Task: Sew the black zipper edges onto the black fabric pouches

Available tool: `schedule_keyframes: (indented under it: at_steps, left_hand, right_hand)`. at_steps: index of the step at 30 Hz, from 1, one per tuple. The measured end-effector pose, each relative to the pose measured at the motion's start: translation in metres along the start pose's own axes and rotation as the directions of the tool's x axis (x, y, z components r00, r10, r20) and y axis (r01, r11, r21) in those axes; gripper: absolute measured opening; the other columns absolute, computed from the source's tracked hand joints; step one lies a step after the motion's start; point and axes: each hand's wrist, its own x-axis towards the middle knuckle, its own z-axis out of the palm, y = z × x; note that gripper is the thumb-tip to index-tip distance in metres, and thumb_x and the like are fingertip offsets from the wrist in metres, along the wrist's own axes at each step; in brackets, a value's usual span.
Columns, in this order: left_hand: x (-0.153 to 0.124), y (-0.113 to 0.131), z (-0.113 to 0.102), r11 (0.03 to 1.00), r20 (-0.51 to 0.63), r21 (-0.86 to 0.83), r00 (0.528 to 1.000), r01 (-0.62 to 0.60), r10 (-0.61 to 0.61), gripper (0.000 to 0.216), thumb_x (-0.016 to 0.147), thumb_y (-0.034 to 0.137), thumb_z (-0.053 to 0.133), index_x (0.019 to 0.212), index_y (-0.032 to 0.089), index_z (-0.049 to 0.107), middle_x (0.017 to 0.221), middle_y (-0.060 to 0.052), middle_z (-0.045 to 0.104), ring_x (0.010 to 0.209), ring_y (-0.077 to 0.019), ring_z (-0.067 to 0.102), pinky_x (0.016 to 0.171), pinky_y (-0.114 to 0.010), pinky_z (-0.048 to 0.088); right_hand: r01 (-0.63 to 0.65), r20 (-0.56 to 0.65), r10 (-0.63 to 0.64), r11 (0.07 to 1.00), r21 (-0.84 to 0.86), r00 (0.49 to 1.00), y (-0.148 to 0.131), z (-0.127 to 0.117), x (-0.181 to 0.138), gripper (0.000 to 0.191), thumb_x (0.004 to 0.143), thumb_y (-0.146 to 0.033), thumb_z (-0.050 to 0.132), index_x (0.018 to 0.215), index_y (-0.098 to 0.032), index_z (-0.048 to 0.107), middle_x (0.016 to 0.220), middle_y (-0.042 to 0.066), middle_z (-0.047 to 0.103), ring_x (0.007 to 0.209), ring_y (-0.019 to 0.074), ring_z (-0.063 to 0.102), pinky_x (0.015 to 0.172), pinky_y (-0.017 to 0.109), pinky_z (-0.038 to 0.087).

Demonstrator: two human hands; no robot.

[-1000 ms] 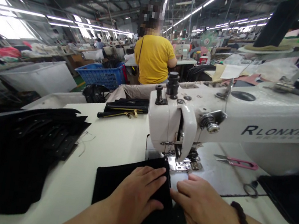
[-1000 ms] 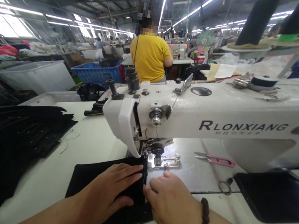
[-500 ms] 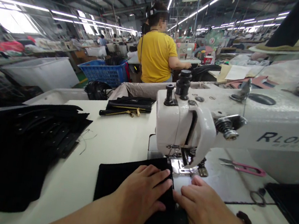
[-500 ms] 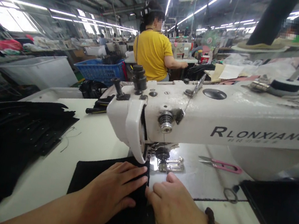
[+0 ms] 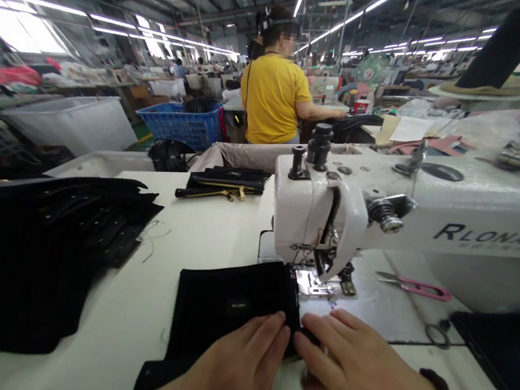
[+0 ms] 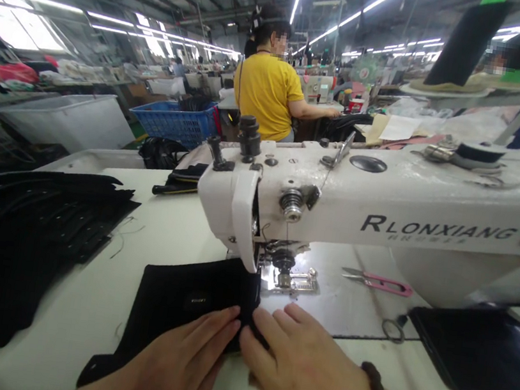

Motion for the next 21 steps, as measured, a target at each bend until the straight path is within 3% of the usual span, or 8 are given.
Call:
schedule_keyframes:
  at_steps: [4, 8, 12, 17, 21]
  left_hand:
    - [0.006, 0.0, 0.003, 0.999, -0.05, 0.031, 0.998, -0.026, 0.027, 0.031, 0.085, 0.012, 0.031, 0.102, 0.001, 0.054, 0.1, -0.017, 0.061, 0.09, -0.0223, 0.059, 0.075, -0.029, 0.051]
    - [0.012, 0.0, 0.001, 0.995, -0.079, 0.076, 0.995, 0.063, -0.057, 0.033, 0.087, 0.013, 0.027, 0.1, 0.003, 0.056, 0.098, -0.017, 0.062, 0.087, -0.024, 0.06, 0.071, -0.033, 0.052]
    - [0.015, 0.0, -0.005, 0.995, -0.151, 0.065, 0.985, -0.069, 0.078, 0.036, 0.086, 0.004, 0.023, 0.094, 0.003, 0.059, 0.096, -0.015, 0.064, 0.091, -0.0216, 0.06, 0.08, -0.03, 0.048]
    - [0.019, 0.002, -0.001, 0.984, -0.123, 0.076, 0.978, -0.159, 0.167, 0.042, 0.088, 0.007, 0.018, 0.092, 0.005, 0.06, 0.095, -0.013, 0.065, 0.092, -0.0209, 0.059, 0.084, -0.03, 0.045]
    - [0.017, 0.004, 0.009, 0.989, -0.082, 0.067, 0.987, -0.131, 0.136, 0.043, 0.089, 0.009, 0.017, 0.093, 0.007, 0.06, 0.096, -0.011, 0.064, 0.092, -0.0191, 0.058, 0.085, -0.029, 0.043]
  right_hand:
    - [0.031, -0.107, -0.046, 0.991, -0.134, 0.993, -0.005, 0.007, 0.003, 0.041, 0.086, -0.002, 0.015, 0.097, -0.007, 0.054, 0.093, 0.013, 0.062, 0.072, 0.0176, 0.059, 0.067, 0.029, 0.046]
    - [0.078, -0.173, -0.098, 0.99, -0.115, 0.98, -0.003, 0.007, 0.002, 0.033, 0.086, -0.003, 0.023, 0.095, -0.003, 0.055, 0.08, 0.012, 0.063, 0.067, 0.0189, 0.057, 0.061, 0.031, 0.045]
    - [0.144, -0.17, -0.154, 0.987, -0.075, 0.973, 0.001, 0.008, -0.003, 0.024, 0.083, -0.004, 0.032, 0.091, -0.003, 0.056, 0.072, 0.01, 0.06, 0.063, 0.0186, 0.054, 0.057, 0.032, 0.041]
    - [0.134, -0.025, -0.135, 0.99, -0.049, 0.991, 0.0, 0.013, -0.01, 0.028, 0.084, -0.005, 0.03, 0.076, -0.01, 0.056, 0.062, 0.005, 0.053, 0.054, 0.0159, 0.045, 0.053, 0.031, 0.034]
    - [0.116, 0.085, -0.115, 0.993, -0.014, 0.99, 0.0, 0.016, -0.01, 0.03, 0.084, -0.006, 0.029, 0.068, -0.014, 0.052, 0.061, 0.003, 0.049, 0.052, 0.0153, 0.04, 0.052, 0.031, 0.031]
